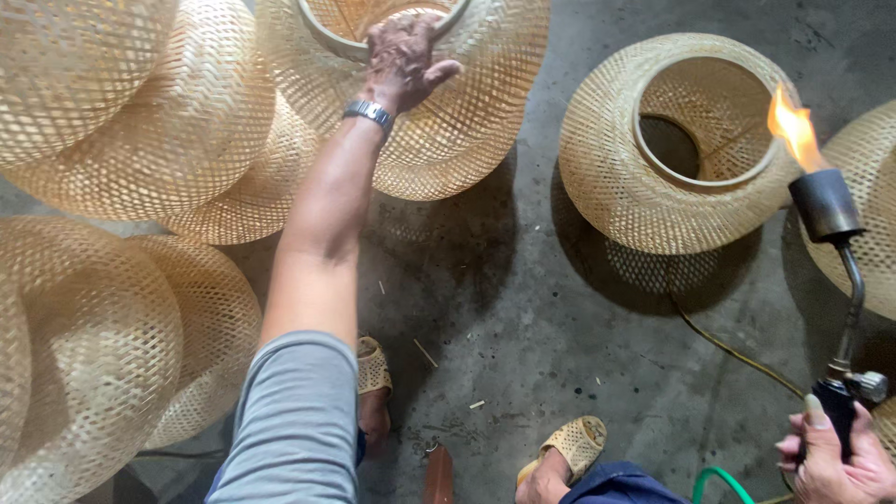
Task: The person sits on the floor and uses a handheld blowtorch to apply heat to the surface of woven baskets. They rotate the baskets to treat different sections, moving from one basket to another in a batch.
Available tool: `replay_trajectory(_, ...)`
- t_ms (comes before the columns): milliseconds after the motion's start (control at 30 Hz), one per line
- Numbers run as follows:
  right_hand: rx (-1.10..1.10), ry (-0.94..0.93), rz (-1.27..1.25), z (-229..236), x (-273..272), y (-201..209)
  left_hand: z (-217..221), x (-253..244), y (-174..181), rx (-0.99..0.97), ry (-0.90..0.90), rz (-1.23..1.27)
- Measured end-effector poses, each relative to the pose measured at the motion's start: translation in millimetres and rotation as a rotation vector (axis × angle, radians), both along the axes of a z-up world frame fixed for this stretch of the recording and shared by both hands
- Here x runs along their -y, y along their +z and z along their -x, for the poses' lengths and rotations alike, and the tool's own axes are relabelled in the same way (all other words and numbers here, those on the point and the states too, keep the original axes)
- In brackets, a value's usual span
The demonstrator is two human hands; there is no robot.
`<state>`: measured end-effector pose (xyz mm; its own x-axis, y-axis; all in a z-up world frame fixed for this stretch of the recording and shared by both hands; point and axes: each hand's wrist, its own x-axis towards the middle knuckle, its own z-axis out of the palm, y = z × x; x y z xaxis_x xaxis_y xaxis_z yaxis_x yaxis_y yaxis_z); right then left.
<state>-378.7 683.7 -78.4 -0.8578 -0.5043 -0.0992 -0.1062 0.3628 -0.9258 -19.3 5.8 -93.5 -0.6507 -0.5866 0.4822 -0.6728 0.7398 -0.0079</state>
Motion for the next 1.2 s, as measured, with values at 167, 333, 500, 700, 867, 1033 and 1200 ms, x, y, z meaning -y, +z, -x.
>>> replay_trajectory(167, -0.133, 0.010, 0.050, -33, 13, 31, 18, -80, 16, -0.247, -0.147, 0.234)
replay_trajectory(333, -0.163, -0.031, -0.028, -59, 28, 61, 114, -160, -22, 0.075, -0.387, -0.099)
replay_trajectory(500, -0.105, -0.034, 0.059, -50, 19, 38, 203, -216, -82, -0.055, -0.644, -0.471)
replay_trajectory(700, 0.001, -0.086, -0.016, -19, -17, -6, 320, -253, -122, 0.206, -0.427, -0.634)
replay_trajectory(867, 0.068, -0.113, -0.083, 7, -51, -26, 364, -249, -147, 0.202, -0.356, -0.593)
replay_trajectory(1033, 0.014, -0.190, -0.077, 2, -63, -25, 374, -239, -156, 0.451, -0.311, -0.600)
replay_trajectory(1200, 0.024, -0.164, -0.086, 2, -66, -20, 378, -239, -200, 0.277, -0.295, -0.501)
